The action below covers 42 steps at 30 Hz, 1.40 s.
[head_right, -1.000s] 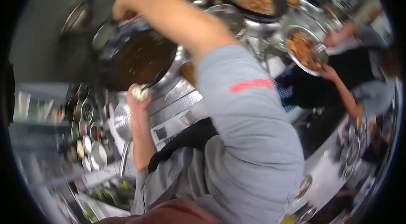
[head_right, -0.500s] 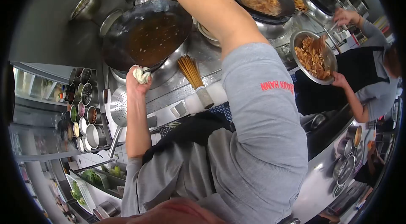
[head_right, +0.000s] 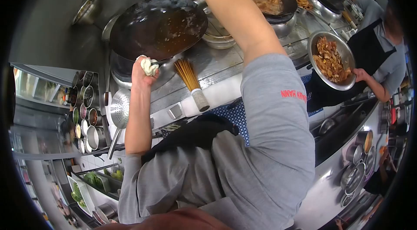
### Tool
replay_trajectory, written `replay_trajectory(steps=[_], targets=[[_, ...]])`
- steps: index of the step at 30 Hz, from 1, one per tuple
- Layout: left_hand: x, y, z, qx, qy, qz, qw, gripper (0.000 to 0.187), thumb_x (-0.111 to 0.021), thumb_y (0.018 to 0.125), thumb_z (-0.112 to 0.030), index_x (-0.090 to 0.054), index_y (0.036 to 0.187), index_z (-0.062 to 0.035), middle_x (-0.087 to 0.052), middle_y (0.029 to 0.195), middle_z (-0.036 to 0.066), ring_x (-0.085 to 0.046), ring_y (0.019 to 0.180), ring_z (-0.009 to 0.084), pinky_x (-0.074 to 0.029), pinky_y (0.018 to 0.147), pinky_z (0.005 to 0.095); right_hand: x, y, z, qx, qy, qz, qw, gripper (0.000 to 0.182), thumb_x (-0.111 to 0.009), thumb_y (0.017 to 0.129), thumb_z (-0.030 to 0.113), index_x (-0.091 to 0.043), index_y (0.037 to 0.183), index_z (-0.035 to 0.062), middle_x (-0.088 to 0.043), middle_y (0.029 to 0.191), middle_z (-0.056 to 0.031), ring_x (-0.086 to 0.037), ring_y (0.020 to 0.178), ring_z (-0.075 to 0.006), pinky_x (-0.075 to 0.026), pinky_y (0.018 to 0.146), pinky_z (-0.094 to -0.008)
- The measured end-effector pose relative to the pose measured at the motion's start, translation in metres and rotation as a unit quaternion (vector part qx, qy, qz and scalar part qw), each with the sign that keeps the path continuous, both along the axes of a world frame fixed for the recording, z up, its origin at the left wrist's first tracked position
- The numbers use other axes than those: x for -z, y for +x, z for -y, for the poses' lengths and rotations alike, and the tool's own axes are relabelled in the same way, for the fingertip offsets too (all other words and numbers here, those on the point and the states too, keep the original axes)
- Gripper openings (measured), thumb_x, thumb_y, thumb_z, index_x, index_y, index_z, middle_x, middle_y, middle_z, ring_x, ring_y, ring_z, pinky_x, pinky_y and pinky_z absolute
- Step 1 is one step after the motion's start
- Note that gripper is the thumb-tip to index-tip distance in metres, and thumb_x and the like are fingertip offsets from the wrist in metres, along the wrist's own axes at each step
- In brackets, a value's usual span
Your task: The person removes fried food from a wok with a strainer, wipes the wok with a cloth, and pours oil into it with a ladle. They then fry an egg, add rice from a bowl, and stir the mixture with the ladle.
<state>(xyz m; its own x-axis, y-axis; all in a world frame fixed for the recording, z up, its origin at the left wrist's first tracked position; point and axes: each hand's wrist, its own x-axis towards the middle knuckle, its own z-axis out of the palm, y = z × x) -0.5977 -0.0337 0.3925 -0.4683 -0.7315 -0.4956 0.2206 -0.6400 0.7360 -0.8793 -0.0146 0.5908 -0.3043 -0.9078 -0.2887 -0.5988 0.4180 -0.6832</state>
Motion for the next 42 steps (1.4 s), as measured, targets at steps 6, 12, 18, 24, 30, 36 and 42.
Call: replay_trajectory(steps=[6, 12, 18, 24, 30, 36, 42], targets=[[-0.013, -0.026, -0.004, 0.011, -0.018, 0.019, 1.0, 0.004, -0.058, 0.075, -0.019, -0.055, 0.075, -0.0159, -0.057, 0.066, 0.002, -0.057, 0.055, 0.0208, -0.046, 0.043, 0.0347, 0.014, -0.023, -0.021, 0.022, -0.073, -0.032, 0.997, 0.011, -0.057, 0.074, 0.002, -0.058, 0.069, -0.0071, -0.055, 0.057, -0.0133, -0.054, 0.044, -0.0211, -0.044, 0.038, -0.0347], [-0.023, -0.042, 0.001, 0.02, -0.039, 0.05, 0.998, 0.005, -0.058, 0.076, -0.02, -0.055, 0.074, -0.0164, -0.057, 0.066, 0.002, -0.057, 0.056, 0.0206, -0.046, 0.044, 0.0352, 0.032, -0.046, -0.026, 0.054, -0.104, 0.014, 0.993, 0.011, -0.059, 0.076, 0.002, -0.058, 0.071, -0.0069, -0.056, 0.059, -0.0129, -0.053, 0.044, -0.019, -0.046, 0.038, -0.0331], [-0.03, -0.054, 0.004, 0.034, -0.065, 0.065, 0.995, 0.006, -0.057, 0.078, -0.022, -0.056, 0.073, -0.018, -0.058, 0.065, -0.001, -0.057, 0.056, 0.019, -0.045, 0.046, 0.0322, 0.041, -0.056, -0.037, 0.078, -0.108, 0.058, 0.989, 0.012, -0.06, 0.078, 0.003, -0.059, 0.07, -0.0055, -0.057, 0.059, -0.0118, -0.054, 0.045, -0.019, -0.047, 0.039, -0.0337], [-0.04, -0.061, 0.006, 0.039, -0.073, 0.067, 0.994, 0.007, -0.059, 0.077, -0.024, -0.057, 0.072, -0.0181, -0.059, 0.066, -0.002, -0.058, 0.058, 0.0173, -0.046, 0.046, 0.0314, 0.056, -0.072, -0.033, 0.063, -0.129, 0.047, 0.988, 0.013, -0.061, 0.079, 0.004, -0.061, 0.07, -0.0056, -0.056, 0.058, -0.0112, -0.054, 0.044, -0.0187, -0.046, 0.039, -0.033], [-0.048, -0.062, 0.007, 0.049, -0.091, 0.079, 0.992, 0.007, -0.06, 0.076, -0.025, -0.058, 0.072, -0.0192, -0.06, 0.068, -0.002, -0.059, 0.06, 0.0164, -0.047, 0.047, 0.0315, 0.047, -0.069, -0.046, 0.064, -0.125, 0.042, 0.989, 0.014, -0.06, 0.08, 0.002, -0.068, 0.075, -0.0082, -0.062, 0.058, -0.017, -0.06, 0.047, -0.0262, -0.048, 0.044, -0.0382], [-0.049, -0.061, 0.008, 0.041, -0.098, 0.076, 0.991, 0.008, -0.061, 0.076, -0.024, -0.058, 0.072, -0.0188, -0.06, 0.067, -0.002, -0.058, 0.058, 0.0165, -0.047, 0.045, 0.0308, 0.052, -0.07, -0.047, 0.076, -0.14, 0.072, 0.985, 0.014, -0.059, 0.081, 0.002, -0.067, 0.074, -0.0087, -0.061, 0.056, -0.0163, -0.059, 0.045, -0.0256, -0.047, 0.043, -0.0383], [-0.052, -0.061, 0.006, 0.043, -0.097, 0.077, 0.991, 0.008, -0.061, 0.076, -0.024, -0.058, 0.072, -0.0185, -0.06, 0.067, -0.002, -0.058, 0.057, 0.016, -0.046, 0.044, 0.0304, 0.054, -0.069, -0.052, 0.07, -0.136, 0.058, 0.987, 0.015, -0.059, 0.081, 0.002, -0.066, 0.076, -0.0098, -0.061, 0.056, -0.0168, -0.059, 0.045, -0.0252, -0.047, 0.041, -0.0385]])
